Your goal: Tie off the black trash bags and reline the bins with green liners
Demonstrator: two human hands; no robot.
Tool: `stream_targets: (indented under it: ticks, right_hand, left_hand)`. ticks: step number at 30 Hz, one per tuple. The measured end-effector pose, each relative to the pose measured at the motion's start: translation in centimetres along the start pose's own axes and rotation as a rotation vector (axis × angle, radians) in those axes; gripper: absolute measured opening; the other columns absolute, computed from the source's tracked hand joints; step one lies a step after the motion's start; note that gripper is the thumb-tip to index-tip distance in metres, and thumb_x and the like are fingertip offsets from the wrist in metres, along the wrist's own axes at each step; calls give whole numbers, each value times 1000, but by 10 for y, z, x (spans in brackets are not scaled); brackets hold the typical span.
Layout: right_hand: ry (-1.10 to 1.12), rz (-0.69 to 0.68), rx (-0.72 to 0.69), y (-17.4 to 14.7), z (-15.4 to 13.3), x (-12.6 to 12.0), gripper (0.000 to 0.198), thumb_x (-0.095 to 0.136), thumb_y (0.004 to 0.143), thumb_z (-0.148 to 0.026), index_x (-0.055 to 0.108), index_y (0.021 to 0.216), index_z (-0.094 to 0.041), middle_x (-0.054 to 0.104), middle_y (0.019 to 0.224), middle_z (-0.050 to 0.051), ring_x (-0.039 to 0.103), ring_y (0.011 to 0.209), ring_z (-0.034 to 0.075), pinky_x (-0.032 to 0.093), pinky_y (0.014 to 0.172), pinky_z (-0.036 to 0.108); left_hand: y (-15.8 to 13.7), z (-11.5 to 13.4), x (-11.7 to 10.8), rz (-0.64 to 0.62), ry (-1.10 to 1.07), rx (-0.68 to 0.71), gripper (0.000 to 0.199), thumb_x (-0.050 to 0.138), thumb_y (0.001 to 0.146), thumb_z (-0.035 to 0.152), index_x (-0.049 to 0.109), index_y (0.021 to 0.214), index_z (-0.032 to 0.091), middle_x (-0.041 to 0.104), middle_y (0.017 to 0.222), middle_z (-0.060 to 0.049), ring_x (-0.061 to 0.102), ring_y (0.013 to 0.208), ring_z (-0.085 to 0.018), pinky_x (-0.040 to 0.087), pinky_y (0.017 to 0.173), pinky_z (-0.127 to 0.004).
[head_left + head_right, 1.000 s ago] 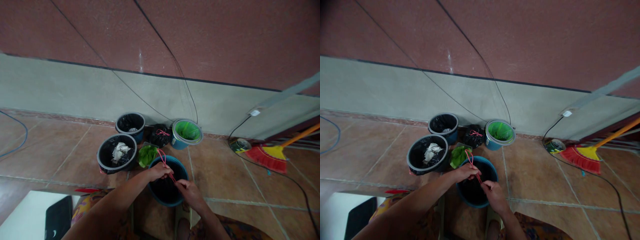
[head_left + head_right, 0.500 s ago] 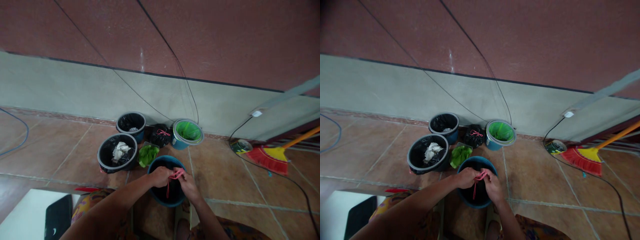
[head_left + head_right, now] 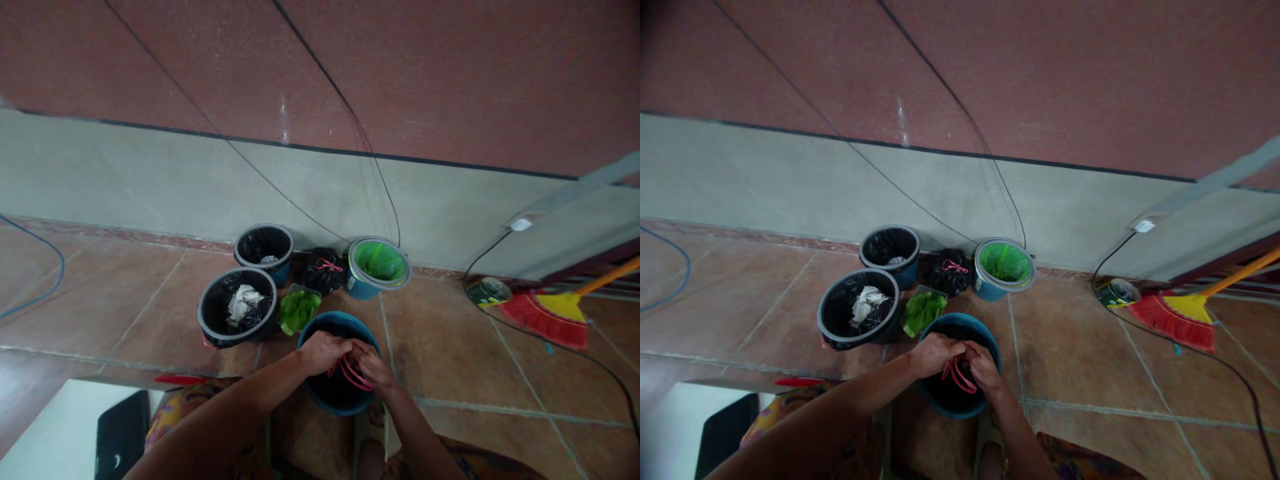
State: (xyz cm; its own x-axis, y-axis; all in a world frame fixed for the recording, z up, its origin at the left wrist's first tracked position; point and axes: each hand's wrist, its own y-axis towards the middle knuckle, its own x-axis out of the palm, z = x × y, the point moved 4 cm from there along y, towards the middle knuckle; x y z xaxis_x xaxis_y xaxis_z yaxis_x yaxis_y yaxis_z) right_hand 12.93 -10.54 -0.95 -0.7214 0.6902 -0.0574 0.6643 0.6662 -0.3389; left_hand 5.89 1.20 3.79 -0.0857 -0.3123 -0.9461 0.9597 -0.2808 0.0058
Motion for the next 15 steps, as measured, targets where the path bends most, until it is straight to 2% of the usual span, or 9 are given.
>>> stream_targets:
  ticks: [2, 5, 9, 12, 15]
  right_hand:
    - [95, -48, 46, -6, -4, 4, 34, 70, 70, -49, 71, 88, -20, 61, 63, -1, 49, 54, 12, 39, 51, 25]
    - [226, -113, 90, -16, -11, 7, 39, 74, 68, -44, 69, 98, -20, 59, 63, -4, 44, 51, 8, 33, 49, 22]
    - [249, -184, 107, -19, -15, 8, 32, 73, 70, -47, 68, 80, -17, 61, 66, -2, 44, 53, 7, 31, 51, 21]
    - [185, -148, 112, -16, -11, 5, 37, 73, 68, -52, 68, 77, -17, 59, 62, -2, 41, 50, 7, 30, 49, 22]
    - [69, 16, 90, -11, -7, -4, 38, 68, 70, -55, 68, 81, -18, 56, 56, -3, 42, 48, 10, 32, 48, 24]
  left_hand:
    - [1, -2, -4, 40, 26, 10, 22, 48, 95, 18, 63, 112, 18, 71, 91, -3, 67, 81, -17, 49, 72, -26]
    - [2, -1, -9, 79, 28, 53, 17, 52, 93, 21, 65, 105, 18, 69, 94, -4, 64, 82, -16, 47, 73, -26]
    - [1, 1, -16, 107, 10, 48, 19, 52, 94, 31, 66, 101, 21, 65, 92, -3, 59, 79, -16, 44, 72, -27]
    - [1, 1, -18, 106, -11, 9, 22, 48, 96, 33, 67, 99, 21, 62, 89, -3, 56, 78, -16, 42, 72, -27]
    - [2, -3, -16, 69, -35, -36, 24, 46, 97, 30, 65, 89, 18, 61, 87, -4, 56, 79, -16, 43, 72, -26]
